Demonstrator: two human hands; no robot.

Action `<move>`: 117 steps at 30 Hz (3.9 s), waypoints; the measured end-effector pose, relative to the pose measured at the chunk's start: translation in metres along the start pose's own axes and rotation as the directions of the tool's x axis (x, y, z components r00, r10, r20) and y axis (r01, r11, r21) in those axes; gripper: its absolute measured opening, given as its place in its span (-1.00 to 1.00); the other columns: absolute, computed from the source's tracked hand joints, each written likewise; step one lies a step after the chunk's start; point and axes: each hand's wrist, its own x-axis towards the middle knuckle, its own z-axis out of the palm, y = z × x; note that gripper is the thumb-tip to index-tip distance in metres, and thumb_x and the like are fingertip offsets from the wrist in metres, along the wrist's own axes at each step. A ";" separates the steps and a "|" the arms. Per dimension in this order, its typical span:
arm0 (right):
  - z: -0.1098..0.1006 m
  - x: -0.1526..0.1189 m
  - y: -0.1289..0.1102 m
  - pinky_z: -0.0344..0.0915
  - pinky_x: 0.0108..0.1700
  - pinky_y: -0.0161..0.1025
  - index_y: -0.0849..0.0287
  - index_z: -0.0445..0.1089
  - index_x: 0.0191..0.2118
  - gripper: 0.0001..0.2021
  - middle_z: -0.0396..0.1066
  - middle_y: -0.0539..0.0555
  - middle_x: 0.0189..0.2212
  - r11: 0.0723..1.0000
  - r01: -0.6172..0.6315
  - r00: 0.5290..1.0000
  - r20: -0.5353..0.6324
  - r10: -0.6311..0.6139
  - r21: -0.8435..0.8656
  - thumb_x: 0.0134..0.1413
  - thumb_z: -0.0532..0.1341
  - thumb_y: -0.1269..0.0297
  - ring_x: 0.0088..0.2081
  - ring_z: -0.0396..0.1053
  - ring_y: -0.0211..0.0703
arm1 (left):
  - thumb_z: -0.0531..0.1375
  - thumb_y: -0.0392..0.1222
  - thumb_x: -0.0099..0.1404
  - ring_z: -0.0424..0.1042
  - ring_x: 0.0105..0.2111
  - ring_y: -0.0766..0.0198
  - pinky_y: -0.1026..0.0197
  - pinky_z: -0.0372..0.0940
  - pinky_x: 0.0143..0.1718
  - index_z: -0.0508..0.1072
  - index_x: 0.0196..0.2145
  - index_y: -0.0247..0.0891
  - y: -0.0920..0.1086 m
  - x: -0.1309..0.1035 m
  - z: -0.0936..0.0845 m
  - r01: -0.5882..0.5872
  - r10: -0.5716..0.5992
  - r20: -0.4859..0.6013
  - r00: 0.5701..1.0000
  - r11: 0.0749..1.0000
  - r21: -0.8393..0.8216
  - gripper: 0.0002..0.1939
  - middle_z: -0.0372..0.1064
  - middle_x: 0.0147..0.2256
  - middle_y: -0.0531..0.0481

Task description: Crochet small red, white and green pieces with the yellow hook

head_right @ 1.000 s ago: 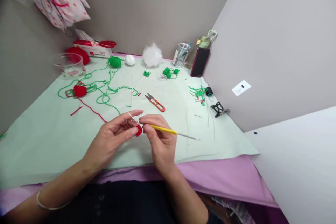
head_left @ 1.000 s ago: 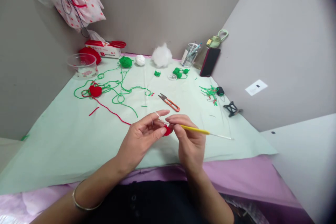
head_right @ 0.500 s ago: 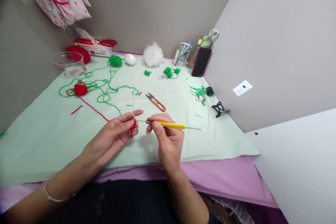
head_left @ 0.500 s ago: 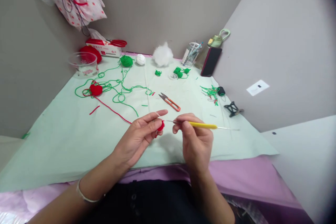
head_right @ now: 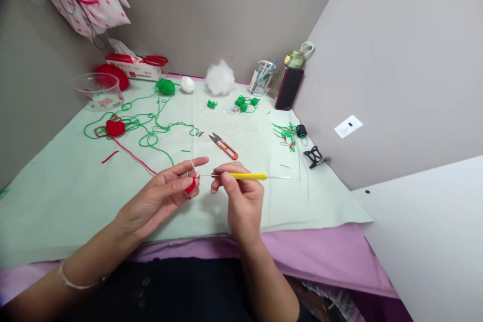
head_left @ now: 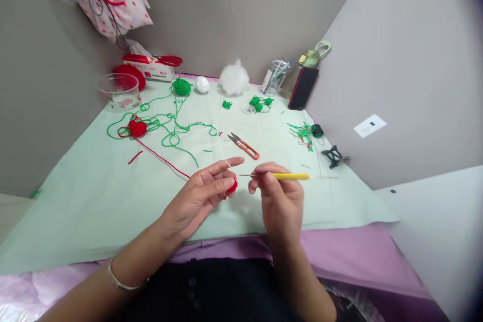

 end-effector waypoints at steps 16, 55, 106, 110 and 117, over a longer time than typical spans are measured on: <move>0.002 0.000 -0.001 0.40 -0.32 -0.25 0.07 0.64 -0.25 -0.89 0.60 0.04 -0.33 0.997 -0.073 0.996 0.054 0.072 0.032 0.24 0.37 0.19 -0.41 0.42 -0.24 | 0.50 -0.27 0.17 0.47 -0.19 0.32 0.25 0.37 -0.01 0.67 0.03 0.02 -0.003 -0.003 0.001 -0.150 0.162 -0.025 0.987 0.957 0.250 -0.54 0.44 -0.29 0.10; -0.003 -0.015 -0.007 0.45 -0.28 -0.13 0.04 0.52 -0.14 -0.81 0.57 0.07 -0.27 0.923 0.308 0.950 0.126 -0.285 -0.231 0.44 0.14 0.34 -0.34 0.48 -0.15 | 0.39 -0.20 0.31 0.44 -0.27 0.30 0.26 0.37 -0.12 0.65 0.05 -0.04 -0.004 -0.014 0.009 -0.198 0.217 -0.013 0.976 0.911 0.362 -0.65 0.46 -0.33 0.08; 0.001 -0.014 -0.012 0.45 -0.32 -0.27 0.06 0.57 -0.18 -0.85 0.59 0.03 -0.23 0.994 0.109 0.992 0.067 -0.109 0.013 0.40 0.24 0.26 -0.44 0.45 -0.31 | 0.44 -0.29 0.26 0.43 -0.43 0.50 0.48 0.34 -0.43 0.59 0.12 -0.02 -0.005 -0.014 0.014 -0.162 0.171 -0.011 0.985 0.952 0.260 -0.52 0.47 -0.28 0.12; 0.002 -0.010 -0.013 0.41 -0.42 -0.36 0.06 0.58 -0.21 -0.86 0.60 0.01 -0.26 0.989 -0.021 0.997 0.082 0.009 0.149 0.38 0.27 0.21 -0.51 0.43 -0.38 | 0.40 -0.24 0.32 0.35 -0.62 0.59 0.46 0.25 -0.60 0.61 0.09 0.03 -0.004 -0.012 0.011 -0.135 0.132 0.027 0.991 0.961 0.242 -0.60 0.44 -0.22 0.14; 0.002 -0.008 -0.013 0.46 -0.41 -0.39 0.06 0.58 -0.22 -0.86 0.61 -0.01 -0.28 0.968 -0.102 0.991 0.103 0.080 0.227 0.37 0.28 0.21 -0.49 0.48 -0.37 | 0.38 -0.21 0.36 0.58 -0.30 0.40 0.36 0.46 -0.15 0.63 0.07 0.02 -0.005 -0.011 0.011 -0.136 0.127 0.071 0.989 0.981 0.137 -0.66 0.42 -0.27 0.12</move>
